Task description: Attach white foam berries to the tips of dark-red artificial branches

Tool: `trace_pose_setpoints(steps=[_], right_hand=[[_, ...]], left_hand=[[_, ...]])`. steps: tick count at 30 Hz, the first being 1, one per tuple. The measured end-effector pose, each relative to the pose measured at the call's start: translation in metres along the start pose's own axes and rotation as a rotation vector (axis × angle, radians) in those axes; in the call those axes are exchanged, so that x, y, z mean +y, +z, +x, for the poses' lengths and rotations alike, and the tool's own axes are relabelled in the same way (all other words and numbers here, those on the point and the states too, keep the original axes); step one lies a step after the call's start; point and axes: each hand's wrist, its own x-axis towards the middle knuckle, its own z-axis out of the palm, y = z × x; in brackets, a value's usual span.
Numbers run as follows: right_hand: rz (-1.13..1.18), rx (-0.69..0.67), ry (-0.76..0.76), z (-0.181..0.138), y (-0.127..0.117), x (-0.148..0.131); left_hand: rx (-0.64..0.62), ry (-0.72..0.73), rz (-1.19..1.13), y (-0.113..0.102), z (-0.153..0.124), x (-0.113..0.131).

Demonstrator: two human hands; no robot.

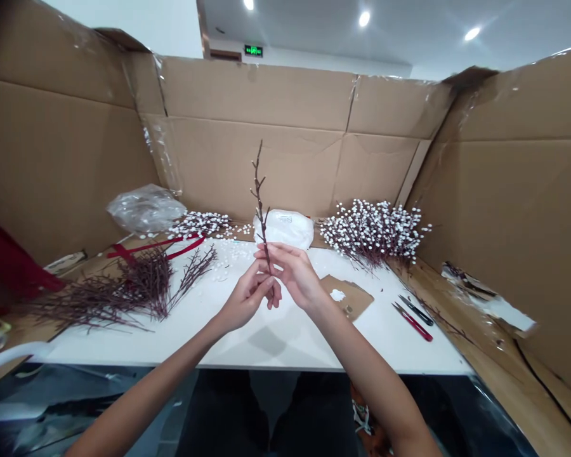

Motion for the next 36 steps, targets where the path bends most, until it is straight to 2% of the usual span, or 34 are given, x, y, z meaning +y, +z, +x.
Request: trace_pose_setpoints(steps=[3, 6, 8, 11, 14, 15, 16, 18, 20, 22, 24, 28, 36], right_hand=[[0.003, -0.059, 0.069, 0.004, 0.004, -0.001], [-0.027, -0.095, 0.049, 0.006, 0.006, -0.005], [-0.024, -0.038, -0.002, 0.008, 0.009, -0.009], [0.034, 0.185, -0.198, 0.016, 0.012, -0.015], [0.06, 0.363, -0.468, 0.032, 0.009, -0.021], [0.049, 0.387, -0.523, 0.037, 0.007, -0.023], [0.033, 0.398, -0.551, 0.042, 0.004, -0.026], [0.008, 0.4, -0.559, 0.051, -0.002, -0.032], [-0.002, 0.398, -0.568, 0.056, -0.005, -0.038], [-0.001, 0.398, -0.599, 0.059, -0.005, -0.042], [-0.007, 0.395, -0.625, 0.06, -0.004, -0.044], [-0.037, 0.354, -0.668, 0.064, -0.003, -0.043], [-0.192, 0.314, -0.705, 0.062, -0.011, -0.046]], left_hand=[[0.008, 0.035, 0.012, 0.0, 0.004, 0.003], [0.026, 0.053, 0.03, 0.003, 0.011, 0.008], [0.02, 0.055, 0.032, 0.004, 0.018, 0.012], [-0.039, 0.027, 0.062, -0.004, 0.031, 0.014], [-0.069, -0.076, 0.285, -0.036, 0.049, 0.004], [-0.019, -0.122, 0.446, -0.053, 0.055, -0.002], [0.089, -0.159, 0.661, -0.072, 0.061, -0.01], [0.235, -0.212, 0.813, -0.11, 0.069, -0.03], [0.283, -0.288, 0.922, -0.144, 0.072, -0.052], [0.254, -0.372, 0.991, -0.168, 0.071, -0.072], [0.2, -0.446, 1.041, -0.18, 0.067, -0.089], [0.131, -0.536, 1.099, -0.185, 0.06, -0.11], [0.208, -0.631, 1.121, -0.19, 0.069, -0.127]])
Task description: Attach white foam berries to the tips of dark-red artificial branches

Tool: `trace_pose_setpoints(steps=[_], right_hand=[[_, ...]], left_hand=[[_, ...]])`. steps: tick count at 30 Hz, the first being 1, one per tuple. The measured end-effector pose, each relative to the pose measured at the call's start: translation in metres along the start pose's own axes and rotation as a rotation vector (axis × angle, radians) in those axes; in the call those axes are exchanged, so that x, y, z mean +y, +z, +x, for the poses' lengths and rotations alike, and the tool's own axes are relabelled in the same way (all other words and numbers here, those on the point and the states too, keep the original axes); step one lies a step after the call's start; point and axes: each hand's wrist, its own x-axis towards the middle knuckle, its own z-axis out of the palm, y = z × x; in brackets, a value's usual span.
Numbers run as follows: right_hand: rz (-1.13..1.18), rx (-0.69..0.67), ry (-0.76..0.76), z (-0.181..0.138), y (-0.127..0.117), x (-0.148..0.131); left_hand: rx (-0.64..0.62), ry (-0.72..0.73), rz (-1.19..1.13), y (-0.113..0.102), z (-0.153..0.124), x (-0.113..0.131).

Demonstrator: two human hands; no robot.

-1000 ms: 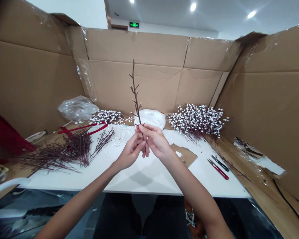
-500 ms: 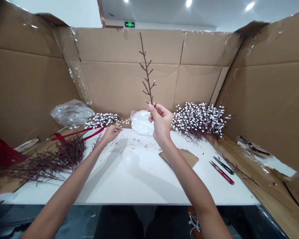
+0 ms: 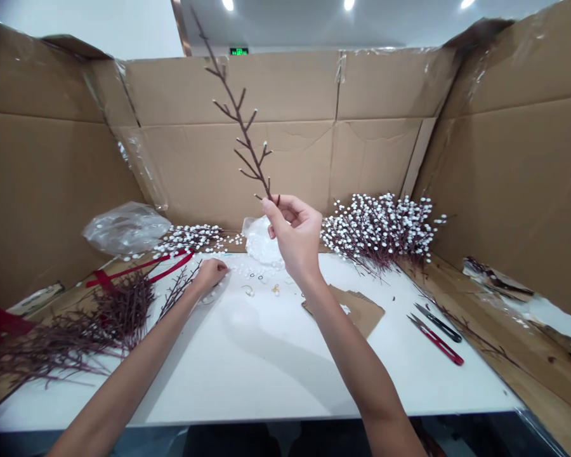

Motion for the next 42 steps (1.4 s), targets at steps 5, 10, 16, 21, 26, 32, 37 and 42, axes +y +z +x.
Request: trace_pose_setpoints(steps=[5, 10, 16, 21, 26, 32, 37, 42], right_hand=[[-0.034, -0.029, -0.064, 0.003, -0.009, -0.007], [-0.026, -0.02, -0.079, 0.006, -0.011, -0.014], [-0.026, -0.014, -0.109, 0.007, -0.013, -0.013], [-0.096, -0.017, -0.191, 0.009, -0.019, -0.017], [-0.196, -0.04, -0.203, 0.011, -0.024, -0.022], [-0.279, -0.051, -0.246, 0.011, -0.026, -0.023], [-0.337, -0.049, -0.273, 0.011, -0.027, -0.02], [-0.371, -0.045, -0.284, 0.011, -0.028, -0.02]], left_hand=[[0.115, -0.02, -0.129, -0.013, 0.004, 0.015], [0.241, 0.124, -0.476, -0.043, -0.009, 0.083], [0.142, 0.45, -1.478, -0.086, -0.068, 0.201], [0.044, 0.549, -1.695, -0.086, -0.093, 0.241], [0.059, 0.535, -1.726, -0.075, -0.09, 0.244], [0.072, 0.521, -1.725, -0.073, -0.087, 0.244], [0.096, 0.52, -1.732, -0.07, -0.085, 0.246], [0.14, 0.552, -1.69, -0.069, -0.084, 0.246]])
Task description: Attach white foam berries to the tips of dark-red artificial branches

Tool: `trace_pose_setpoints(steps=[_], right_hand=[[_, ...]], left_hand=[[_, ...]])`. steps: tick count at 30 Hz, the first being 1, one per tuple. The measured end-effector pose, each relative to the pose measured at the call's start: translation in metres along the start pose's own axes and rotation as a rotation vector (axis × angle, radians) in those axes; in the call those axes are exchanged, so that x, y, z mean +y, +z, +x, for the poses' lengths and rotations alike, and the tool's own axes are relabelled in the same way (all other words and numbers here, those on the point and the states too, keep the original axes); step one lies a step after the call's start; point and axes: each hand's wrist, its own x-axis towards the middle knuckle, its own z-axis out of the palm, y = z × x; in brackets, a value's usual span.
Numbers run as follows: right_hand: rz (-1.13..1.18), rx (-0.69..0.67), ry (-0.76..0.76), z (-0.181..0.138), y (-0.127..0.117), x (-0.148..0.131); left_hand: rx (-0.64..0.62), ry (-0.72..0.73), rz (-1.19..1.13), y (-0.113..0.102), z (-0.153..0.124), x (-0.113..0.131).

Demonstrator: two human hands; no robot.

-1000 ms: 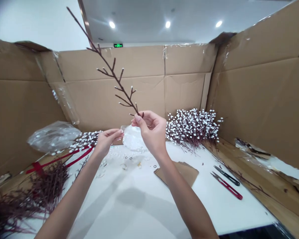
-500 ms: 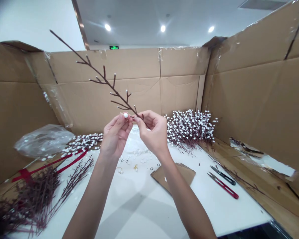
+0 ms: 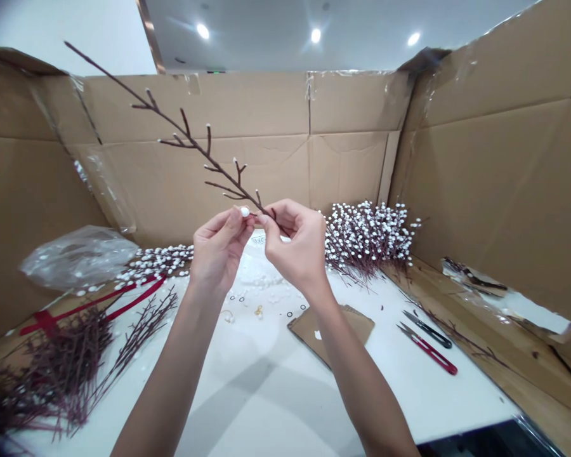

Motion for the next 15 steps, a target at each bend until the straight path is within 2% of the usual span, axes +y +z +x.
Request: trace_pose_setpoints(steps=[9, 15], right_hand=[[-0.026, 0.02, -0.014, -0.0003, 0.0005, 0.0018], [-0.023, 0.046, -0.026, -0.0011, 0.0009, -0.0005]], left_hand=[[0.022, 0.028, 0.023, 0.0019, -0.001, -0.0018], [0.043, 0.114, 0.043, 0.0073, -0.0043, -0.0036]])
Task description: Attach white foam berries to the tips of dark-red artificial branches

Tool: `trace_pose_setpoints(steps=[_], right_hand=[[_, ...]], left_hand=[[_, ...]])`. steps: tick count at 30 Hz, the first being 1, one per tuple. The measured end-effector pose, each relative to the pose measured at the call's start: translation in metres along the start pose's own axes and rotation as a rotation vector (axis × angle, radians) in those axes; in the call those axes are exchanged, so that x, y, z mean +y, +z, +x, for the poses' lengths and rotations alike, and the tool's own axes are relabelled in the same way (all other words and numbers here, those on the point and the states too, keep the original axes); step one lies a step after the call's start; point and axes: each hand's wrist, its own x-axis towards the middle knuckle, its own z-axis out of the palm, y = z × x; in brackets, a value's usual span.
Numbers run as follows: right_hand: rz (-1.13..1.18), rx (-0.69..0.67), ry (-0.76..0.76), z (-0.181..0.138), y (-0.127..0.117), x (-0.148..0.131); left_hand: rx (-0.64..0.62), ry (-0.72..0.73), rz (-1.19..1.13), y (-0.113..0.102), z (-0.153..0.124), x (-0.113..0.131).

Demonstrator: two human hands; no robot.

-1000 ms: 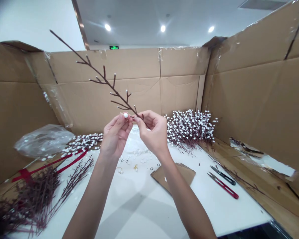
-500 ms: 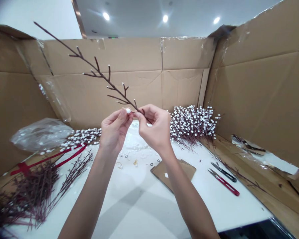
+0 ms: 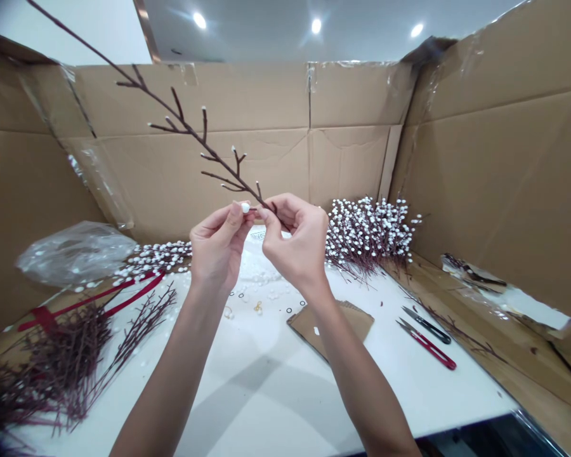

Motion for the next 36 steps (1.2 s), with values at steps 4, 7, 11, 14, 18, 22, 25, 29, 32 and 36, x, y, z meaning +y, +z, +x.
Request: trace_pose_setpoints(steps=[4, 7, 11, 14, 18, 22, 25, 29, 32, 36], right_hand=[[0.016, 0.011, -0.005, -0.001, 0.001, -0.002], [0.023, 0.016, -0.014, -0.002, 0.003, -0.001], [0.035, 0.026, -0.016, -0.002, 0.006, 0.0], [0.035, 0.035, -0.019, -0.003, 0.006, 0.001], [0.018, 0.042, -0.022, -0.002, 0.006, 0.002], [0.01, 0.045, -0.015, -0.001, 0.005, 0.004], [0.013, 0.049, -0.012, -0.001, 0.006, 0.004], [0.02, 0.058, -0.023, -0.002, 0.007, 0.003], [0.014, 0.067, -0.035, -0.003, 0.009, 0.003], [-0.003, 0.088, -0.073, -0.003, 0.01, 0.005]], left_hand=[[0.026, 0.028, -0.005, 0.003, -0.002, 0.0], [0.049, 0.041, 0.004, 0.005, -0.004, 0.0], [0.068, 0.066, 0.009, 0.006, -0.006, -0.002], [0.065, 0.077, 0.014, 0.006, -0.006, -0.003], [0.063, 0.076, 0.012, 0.006, -0.006, -0.004], [0.056, 0.076, 0.017, 0.006, -0.006, -0.006], [0.074, 0.086, 0.022, 0.008, -0.008, -0.008], [0.11, 0.131, 0.008, 0.011, -0.01, -0.01], [0.095, 0.149, -0.001, 0.011, -0.01, -0.011], [0.089, 0.184, 0.017, 0.009, -0.009, -0.013]])
